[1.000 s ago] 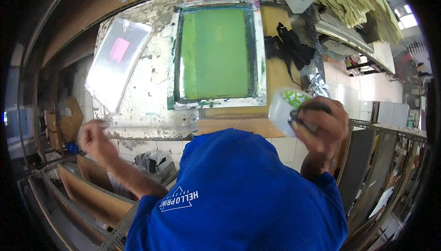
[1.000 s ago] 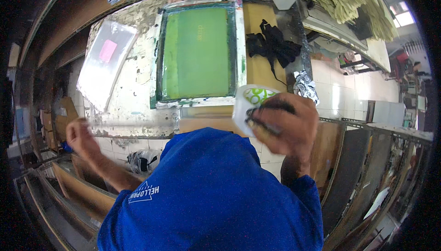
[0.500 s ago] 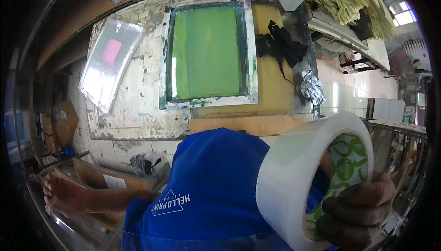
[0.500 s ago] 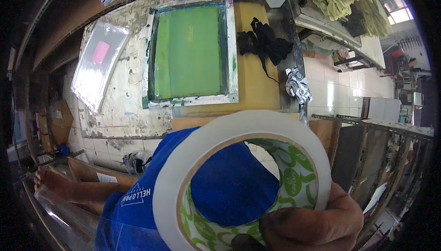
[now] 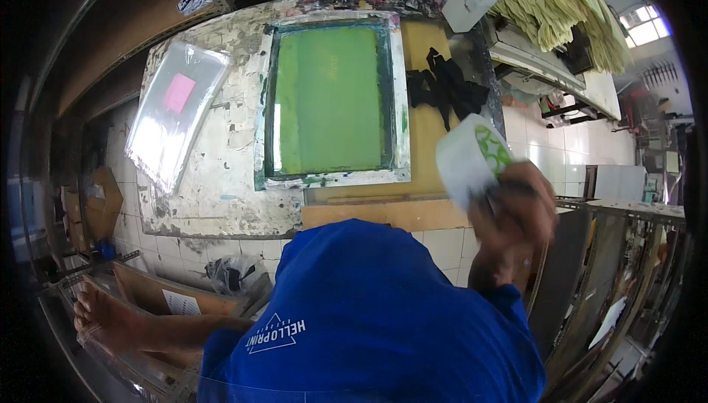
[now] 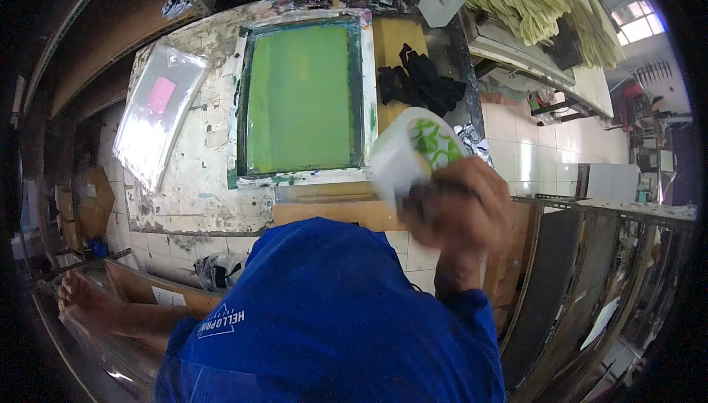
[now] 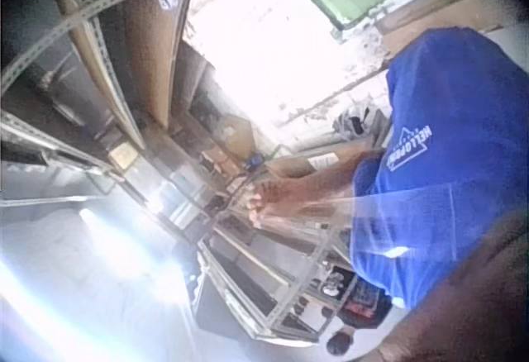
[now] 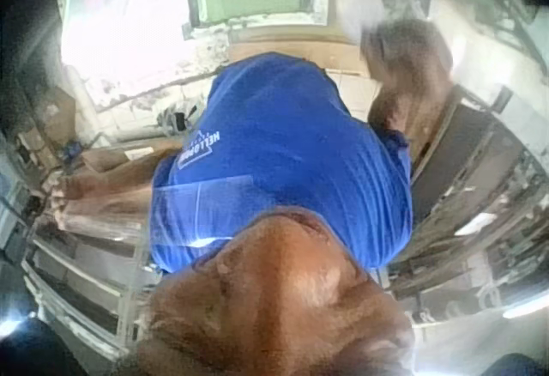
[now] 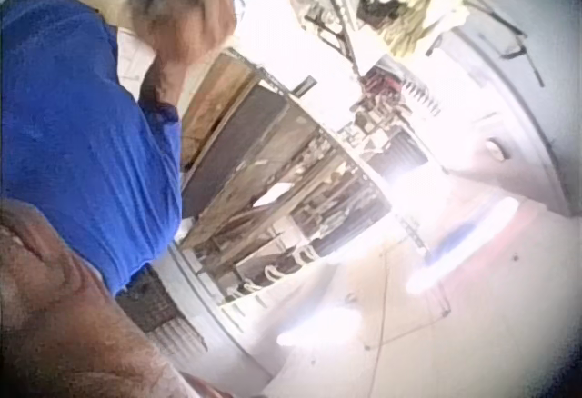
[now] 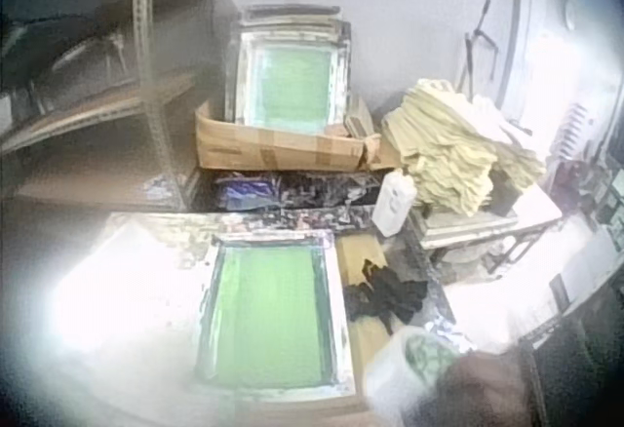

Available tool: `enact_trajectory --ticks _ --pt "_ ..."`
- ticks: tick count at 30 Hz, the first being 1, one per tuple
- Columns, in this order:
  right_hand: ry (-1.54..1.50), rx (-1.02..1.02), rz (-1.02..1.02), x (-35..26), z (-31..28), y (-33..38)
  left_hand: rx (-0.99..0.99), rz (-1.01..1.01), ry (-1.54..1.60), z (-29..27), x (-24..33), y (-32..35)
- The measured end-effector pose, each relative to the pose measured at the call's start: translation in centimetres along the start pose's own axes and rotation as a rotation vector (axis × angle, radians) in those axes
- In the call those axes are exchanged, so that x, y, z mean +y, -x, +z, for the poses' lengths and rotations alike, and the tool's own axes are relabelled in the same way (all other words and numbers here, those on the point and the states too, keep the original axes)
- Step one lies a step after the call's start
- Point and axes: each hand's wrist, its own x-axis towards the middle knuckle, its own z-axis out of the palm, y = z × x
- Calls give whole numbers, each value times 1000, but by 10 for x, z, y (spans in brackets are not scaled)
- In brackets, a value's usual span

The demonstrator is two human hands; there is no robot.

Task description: The person applies clear tape to the edges of a green screen-printing frame on a workbench, smoothing the tape with a black cloth and their hands.

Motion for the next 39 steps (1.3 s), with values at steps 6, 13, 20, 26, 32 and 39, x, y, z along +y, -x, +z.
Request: enact_trajectory --ticks 6,13,20,26,32,39 --pt "280 -257 135 106 65 118 40 -215 147 -9 -17 1" --pt "289 -320 334 116 70 239 137 -232 123 17 -29 5" --pt "-143 -187 293 33 42 89 25 -293 156 48 -32 4" --pt "-1330 3 -229 -68 27 -47 -52 -266 166 60 -65 -12" --pt "-1197 134 -19 -63 55 -18 58 -254 -305 48 -81 14" --pt "-694 -80 1079 -2 103 85 -184 -821 -777 110 -197 106"
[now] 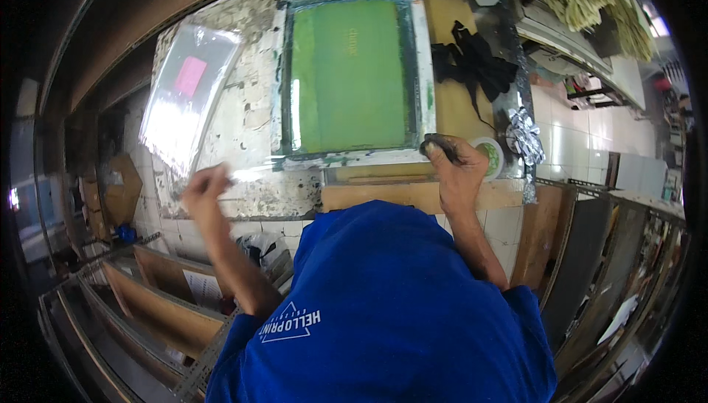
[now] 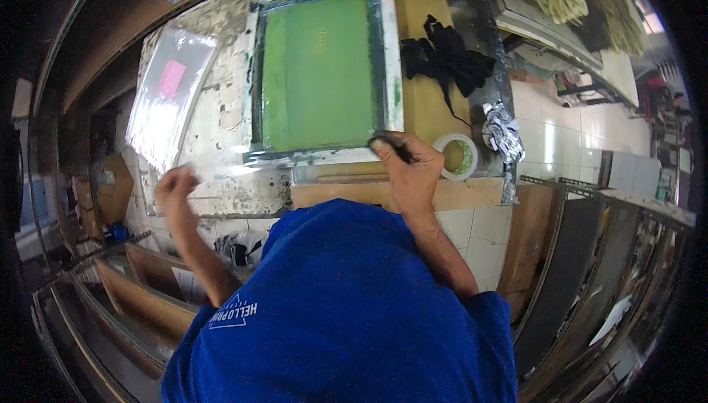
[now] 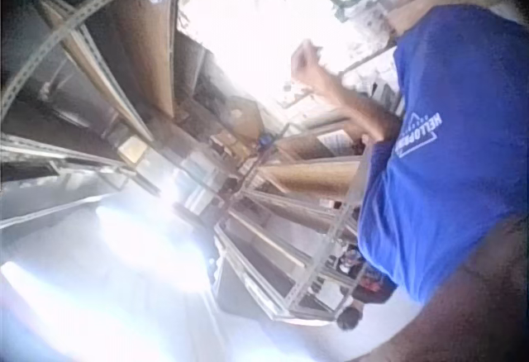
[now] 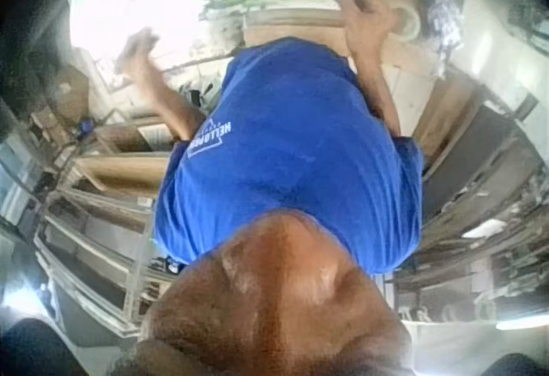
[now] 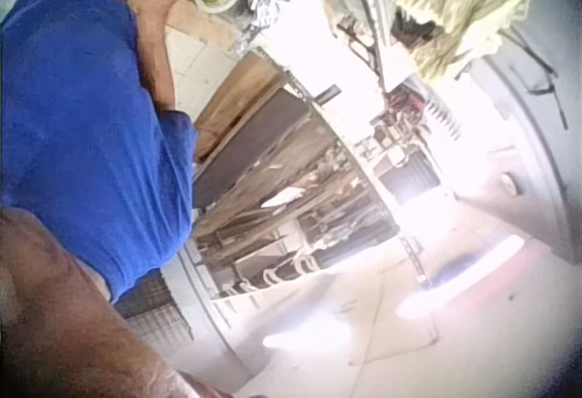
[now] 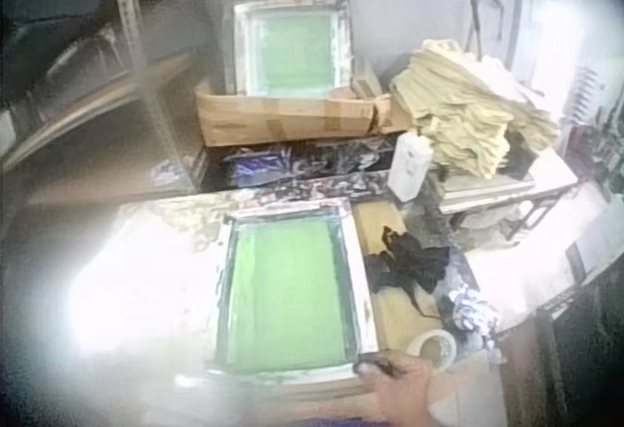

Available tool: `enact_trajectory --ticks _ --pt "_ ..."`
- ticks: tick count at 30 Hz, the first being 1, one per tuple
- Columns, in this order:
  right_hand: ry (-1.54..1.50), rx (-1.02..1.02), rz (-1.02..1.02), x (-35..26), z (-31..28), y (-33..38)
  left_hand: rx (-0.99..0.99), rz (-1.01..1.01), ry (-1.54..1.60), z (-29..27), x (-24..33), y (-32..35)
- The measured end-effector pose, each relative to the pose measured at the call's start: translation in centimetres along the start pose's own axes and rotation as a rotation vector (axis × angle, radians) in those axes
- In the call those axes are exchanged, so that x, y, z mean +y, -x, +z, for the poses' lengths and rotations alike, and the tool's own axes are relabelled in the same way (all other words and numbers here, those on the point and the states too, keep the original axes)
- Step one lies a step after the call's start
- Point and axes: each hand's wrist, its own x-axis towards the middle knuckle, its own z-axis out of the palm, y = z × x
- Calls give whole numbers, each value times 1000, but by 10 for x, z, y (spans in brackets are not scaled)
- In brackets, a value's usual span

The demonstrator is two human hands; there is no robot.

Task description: The person applies clear tape to the edges of a green screen-printing frame on a workbench, smoothing the tape with a black cloth and their hands.

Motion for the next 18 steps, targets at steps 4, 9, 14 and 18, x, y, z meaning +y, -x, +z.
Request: enact_trajectory --ticks 4,9,14,18 --pt "92 65 144 88 -17 -10 -85 -107 41 59 -62 -8" --pt "51 61 188 95 -19 -11 -63 -148 44 73 -69 -10" --pt "209 130 145 105 -23 -17 -51 -84 45 88 -65 -8" --pt "433 162 46 100 -22 -28 -41 -121 -37 105 -67 -6"
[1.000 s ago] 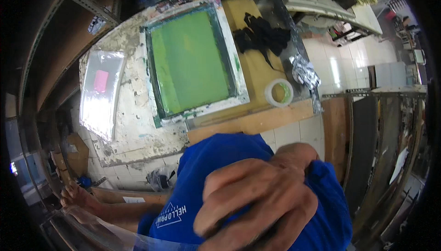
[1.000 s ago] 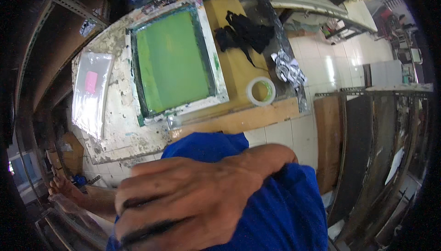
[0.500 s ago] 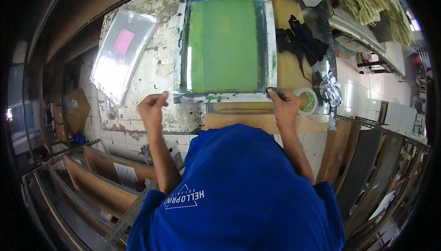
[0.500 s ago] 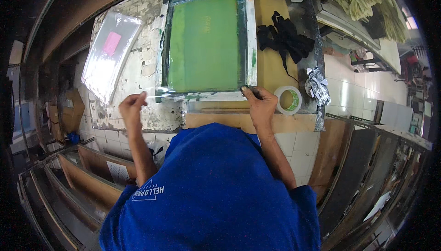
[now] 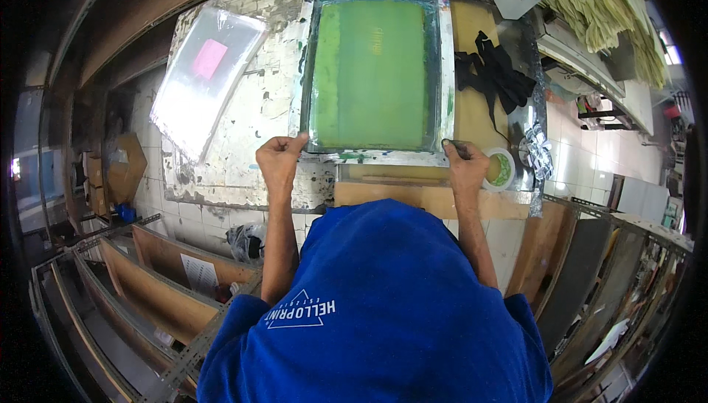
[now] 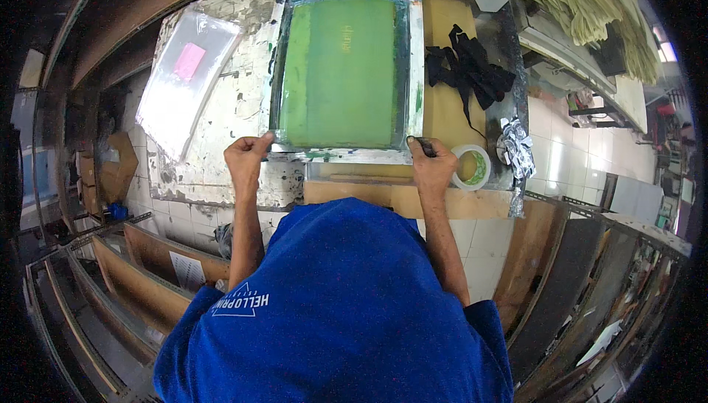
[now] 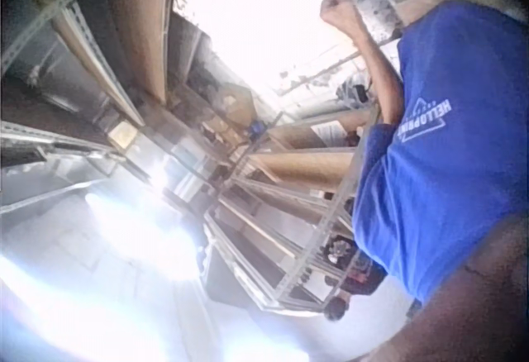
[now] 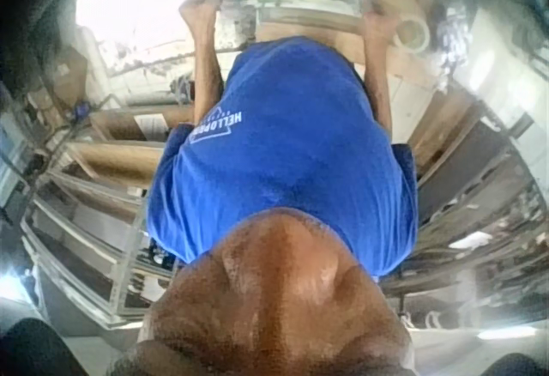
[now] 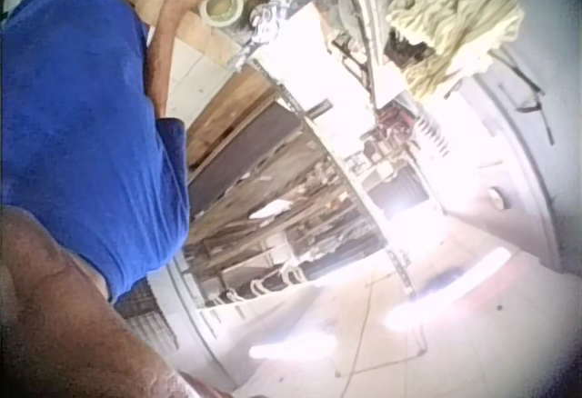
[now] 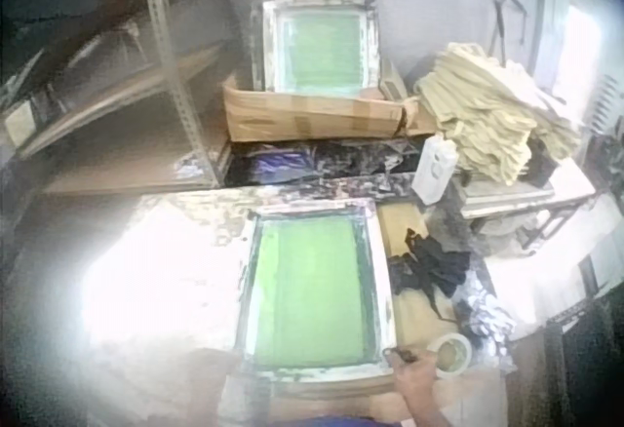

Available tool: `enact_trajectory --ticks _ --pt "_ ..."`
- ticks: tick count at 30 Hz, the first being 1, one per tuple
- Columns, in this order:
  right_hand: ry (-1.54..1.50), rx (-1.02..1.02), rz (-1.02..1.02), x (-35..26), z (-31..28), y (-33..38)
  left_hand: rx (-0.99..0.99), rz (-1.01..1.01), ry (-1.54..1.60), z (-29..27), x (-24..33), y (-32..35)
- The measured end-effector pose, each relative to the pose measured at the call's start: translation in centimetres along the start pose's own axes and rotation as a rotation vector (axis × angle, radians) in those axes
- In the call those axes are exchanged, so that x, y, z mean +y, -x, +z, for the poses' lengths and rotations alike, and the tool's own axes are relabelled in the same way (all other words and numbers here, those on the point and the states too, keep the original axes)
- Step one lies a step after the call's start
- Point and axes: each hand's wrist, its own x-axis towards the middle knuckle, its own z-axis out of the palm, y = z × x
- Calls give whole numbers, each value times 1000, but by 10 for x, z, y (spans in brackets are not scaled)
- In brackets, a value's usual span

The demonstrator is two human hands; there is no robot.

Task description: The person applies clear tape to the edges of a green screen-printing frame on a workbench, smoothing the tape with a black cloth and their hands.

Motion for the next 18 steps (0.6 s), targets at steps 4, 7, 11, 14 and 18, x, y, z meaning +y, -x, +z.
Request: enact_trajectory --ticks 4,7,11,14,18 --pt "128 -34 -55 -21 1 -1 103 80 -504 8 1 0" --pt "238 -61 -199 -24 12 -1 155 112 -711 17 3 1" --pt "402 -101 -236 -14 22 -12 158 115 -751 24 -6 -5" --pt "490 -135 -248 -11 25 -17 129 64 -744 25 -10 -8" --pt "591 -148 -264 -6 29 -20 101 53 -735 24 -13 -15"
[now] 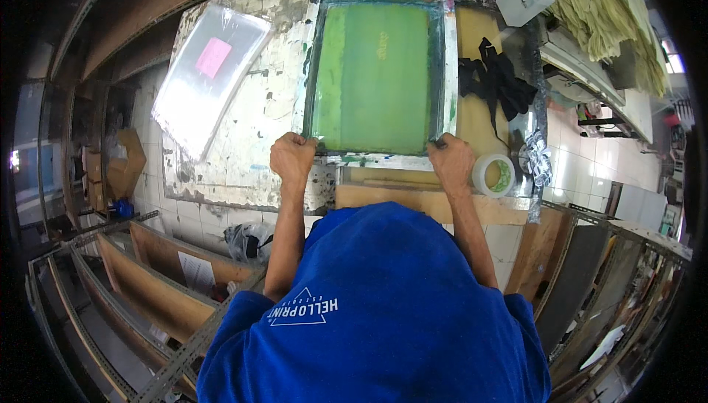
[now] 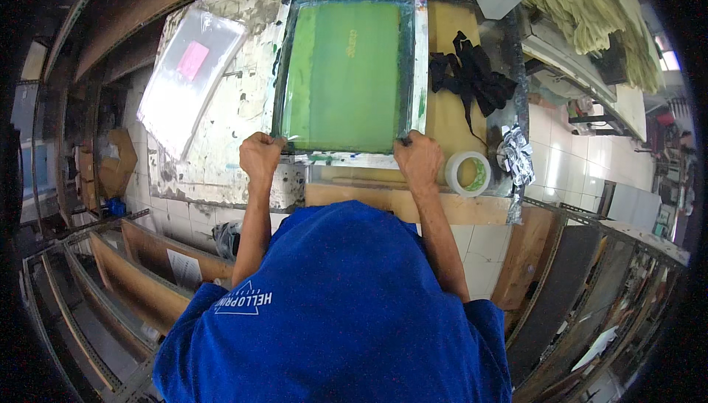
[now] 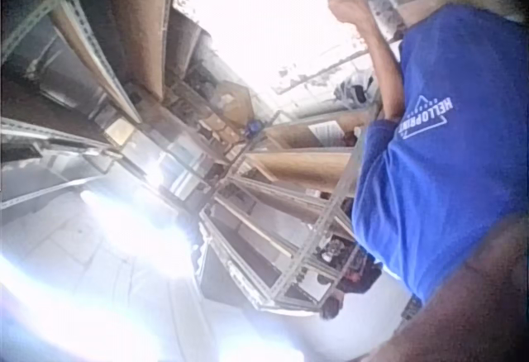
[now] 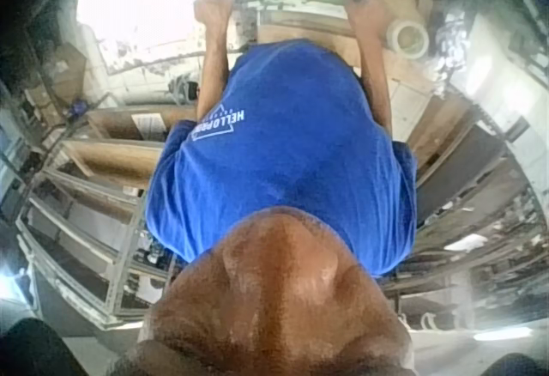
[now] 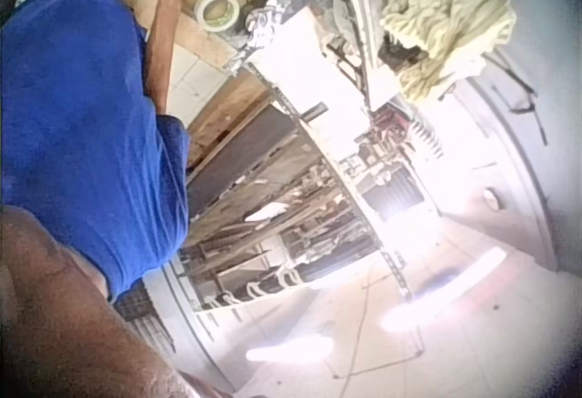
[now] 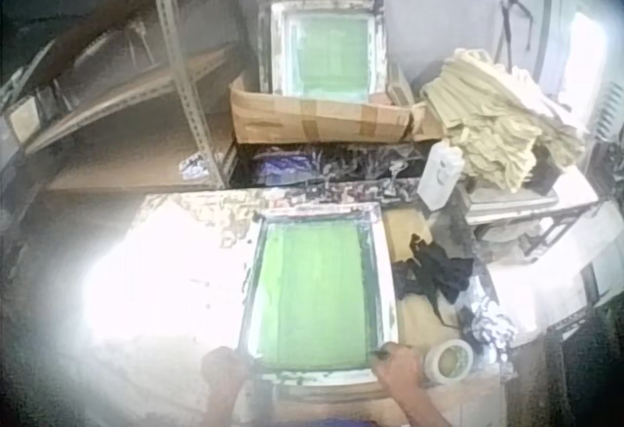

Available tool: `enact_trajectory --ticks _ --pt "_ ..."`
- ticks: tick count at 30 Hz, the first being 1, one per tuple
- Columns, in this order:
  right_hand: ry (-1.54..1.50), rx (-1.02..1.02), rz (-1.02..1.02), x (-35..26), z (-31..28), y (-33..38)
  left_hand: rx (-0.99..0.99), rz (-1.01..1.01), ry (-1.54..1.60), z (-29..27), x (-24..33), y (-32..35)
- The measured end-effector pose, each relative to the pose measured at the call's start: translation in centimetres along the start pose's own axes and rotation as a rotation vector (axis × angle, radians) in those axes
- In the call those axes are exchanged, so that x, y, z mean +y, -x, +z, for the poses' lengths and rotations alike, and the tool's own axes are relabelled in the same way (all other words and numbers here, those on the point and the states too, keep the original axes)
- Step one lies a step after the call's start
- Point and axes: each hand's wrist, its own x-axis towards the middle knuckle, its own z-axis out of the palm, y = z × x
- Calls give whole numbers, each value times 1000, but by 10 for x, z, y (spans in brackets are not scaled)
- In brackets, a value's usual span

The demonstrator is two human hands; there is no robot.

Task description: The person applies clear tape to the edges of a green screen-printing frame on a workbench, smoothing the tape with a black cloth and their hands.

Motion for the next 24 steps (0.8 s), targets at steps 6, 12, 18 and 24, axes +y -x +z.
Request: enact_trajectory --ticks 6,12,18,24 --pt "16 -33 -26 0 -2 -2 -117 -83 -44 -8 5 -8" --pt "157 -51 -84 -9 -3 -2 -108 2 -179 -3 5 -11" --pt "229 -22 -105 -4 9 -4 -50 75 -253 5 10 -6" --pt "266 -39 -160 -8 13 -3 -28 93 -269 6 14 0"
